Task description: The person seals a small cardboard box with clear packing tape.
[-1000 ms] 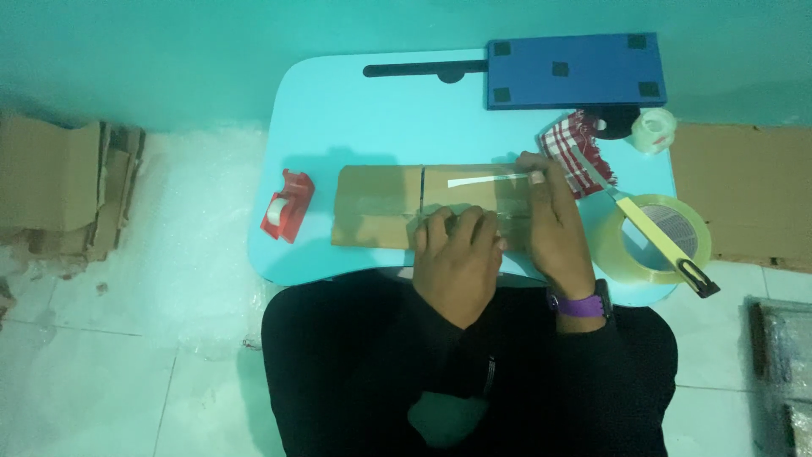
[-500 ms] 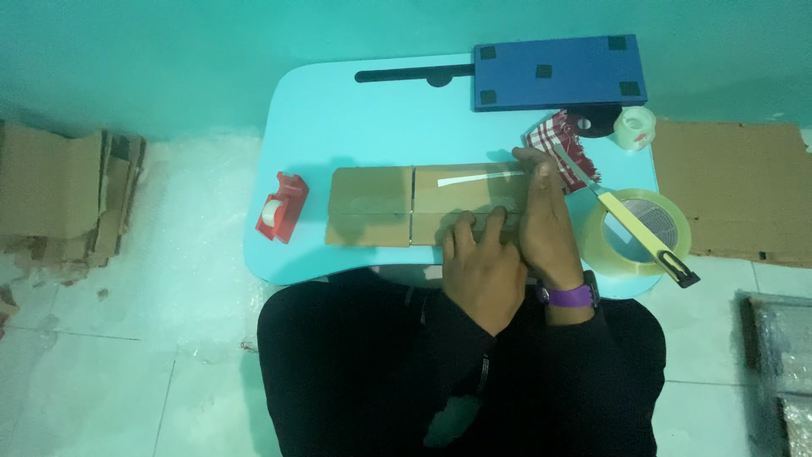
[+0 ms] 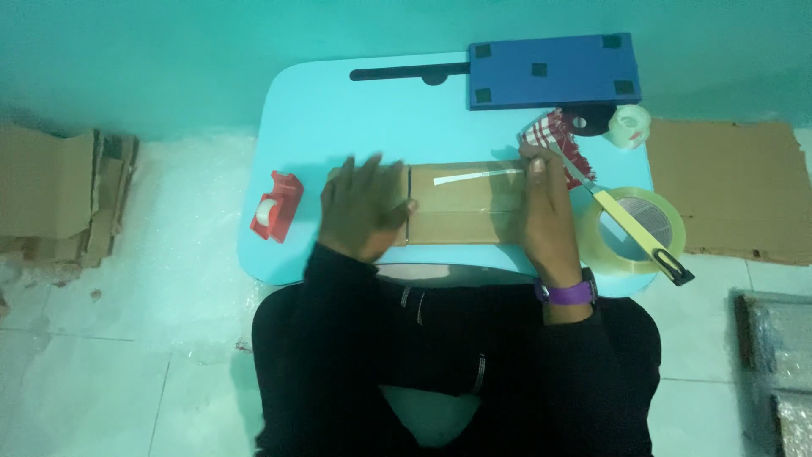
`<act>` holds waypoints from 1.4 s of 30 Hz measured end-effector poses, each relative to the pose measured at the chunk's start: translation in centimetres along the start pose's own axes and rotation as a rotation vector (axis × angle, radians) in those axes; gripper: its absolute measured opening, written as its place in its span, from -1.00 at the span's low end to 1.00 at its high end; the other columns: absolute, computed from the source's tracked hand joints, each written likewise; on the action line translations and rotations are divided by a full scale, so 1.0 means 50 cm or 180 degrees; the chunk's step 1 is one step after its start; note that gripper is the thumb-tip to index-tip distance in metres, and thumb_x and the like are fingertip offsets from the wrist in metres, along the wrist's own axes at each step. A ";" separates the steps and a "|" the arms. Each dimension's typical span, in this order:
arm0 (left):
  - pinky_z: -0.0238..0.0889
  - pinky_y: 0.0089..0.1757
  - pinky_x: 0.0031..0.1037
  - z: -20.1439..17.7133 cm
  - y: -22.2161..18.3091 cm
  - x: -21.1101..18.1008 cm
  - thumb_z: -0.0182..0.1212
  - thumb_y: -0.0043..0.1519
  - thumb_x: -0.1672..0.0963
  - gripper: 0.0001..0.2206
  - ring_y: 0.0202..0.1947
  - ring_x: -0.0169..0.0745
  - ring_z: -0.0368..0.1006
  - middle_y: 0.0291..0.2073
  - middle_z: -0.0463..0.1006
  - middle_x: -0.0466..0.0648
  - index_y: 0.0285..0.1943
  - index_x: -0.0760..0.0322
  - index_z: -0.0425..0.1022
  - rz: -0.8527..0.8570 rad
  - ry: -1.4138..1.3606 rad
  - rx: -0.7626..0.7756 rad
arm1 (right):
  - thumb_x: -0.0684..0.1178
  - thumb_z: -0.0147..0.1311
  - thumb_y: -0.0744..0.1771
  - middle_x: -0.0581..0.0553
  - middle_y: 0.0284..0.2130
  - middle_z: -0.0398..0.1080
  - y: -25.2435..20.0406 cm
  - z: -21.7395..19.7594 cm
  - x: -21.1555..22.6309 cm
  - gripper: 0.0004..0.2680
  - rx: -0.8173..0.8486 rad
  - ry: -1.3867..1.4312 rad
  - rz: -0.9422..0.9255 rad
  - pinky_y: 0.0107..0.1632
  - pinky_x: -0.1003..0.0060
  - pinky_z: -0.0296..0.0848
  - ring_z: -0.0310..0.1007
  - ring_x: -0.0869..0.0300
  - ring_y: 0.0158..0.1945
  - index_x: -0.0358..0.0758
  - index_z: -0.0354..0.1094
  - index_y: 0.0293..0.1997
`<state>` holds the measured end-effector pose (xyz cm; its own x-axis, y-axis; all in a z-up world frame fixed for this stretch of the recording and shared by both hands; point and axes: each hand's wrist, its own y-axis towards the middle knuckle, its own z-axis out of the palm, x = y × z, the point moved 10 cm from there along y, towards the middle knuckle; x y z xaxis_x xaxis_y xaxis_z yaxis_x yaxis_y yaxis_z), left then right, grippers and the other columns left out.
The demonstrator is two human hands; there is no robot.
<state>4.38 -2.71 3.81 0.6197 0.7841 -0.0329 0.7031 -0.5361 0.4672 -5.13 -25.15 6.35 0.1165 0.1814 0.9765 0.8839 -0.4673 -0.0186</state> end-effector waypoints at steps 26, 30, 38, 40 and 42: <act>-0.05 0.30 0.10 -0.007 -0.036 0.022 0.19 0.26 -0.10 -0.39 0.38 0.23 0.21 0.34 0.35 0.09 0.50 0.00 0.23 -0.0463 -0.1028 0.0572 | 0.05 -0.08 0.45 -0.39 0.15 0.34 -0.023 0.132 0.020 -0.75 0.0566 -0.2121 -0.1223 0.42 -0.48 -0.17 0.15 -0.40 0.39 -0.11 0.39 0.24; -0.34 0.38 0.13 -0.003 -0.031 -0.015 -0.06 0.39 -0.12 -0.44 0.54 0.31 -0.10 0.53 0.06 0.13 0.57 -0.01 0.09 -0.0362 -0.1401 0.1216 | 0.01 -0.19 0.46 -0.38 0.23 0.27 -0.021 0.137 0.020 -0.73 0.0726 -0.2065 -0.1093 0.42 -0.45 -0.23 0.05 -0.37 0.45 0.17 0.37 0.30; -0.49 0.38 0.17 -0.013 -0.035 -0.049 -0.18 0.43 -0.07 -0.48 0.57 0.37 -0.33 0.59 -0.16 0.15 0.60 -0.14 0.03 -0.0297 -0.1314 0.1582 | -0.07 -0.17 0.44 -0.45 0.29 0.21 -0.025 0.143 0.031 -0.72 0.0849 -0.2096 -0.1073 0.40 -0.49 -0.27 -0.01 -0.39 0.47 0.13 0.40 0.26; -0.48 0.38 0.17 -0.013 -0.034 -0.053 -0.20 0.43 -0.07 -0.49 0.57 0.39 -0.33 0.59 -0.17 0.15 0.60 -0.15 0.02 -0.0289 -0.1291 0.1662 | -0.11 -0.14 0.43 -0.45 0.29 0.21 -0.027 0.143 0.031 -0.72 0.0844 -0.2128 -0.1109 0.40 -0.49 -0.25 0.00 -0.39 0.47 0.12 0.42 0.24; -0.49 0.38 0.15 -0.013 -0.033 -0.052 -0.22 0.43 -0.08 -0.49 0.58 0.34 -0.35 0.59 -0.17 0.12 0.60 -0.20 0.01 -0.0348 -0.1189 0.1708 | -0.18 -0.12 0.39 -0.48 0.31 0.19 -0.034 0.144 0.038 -0.69 0.0896 -0.2010 -0.1166 0.38 -0.52 -0.30 -0.02 -0.41 0.48 0.13 0.42 0.22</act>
<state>1.38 -3.65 3.67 0.5463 0.7335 -0.4044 0.7851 -0.6166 -0.0578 -3.14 -17.76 6.67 -0.0438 0.7791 0.6254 0.9876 -0.0608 0.1449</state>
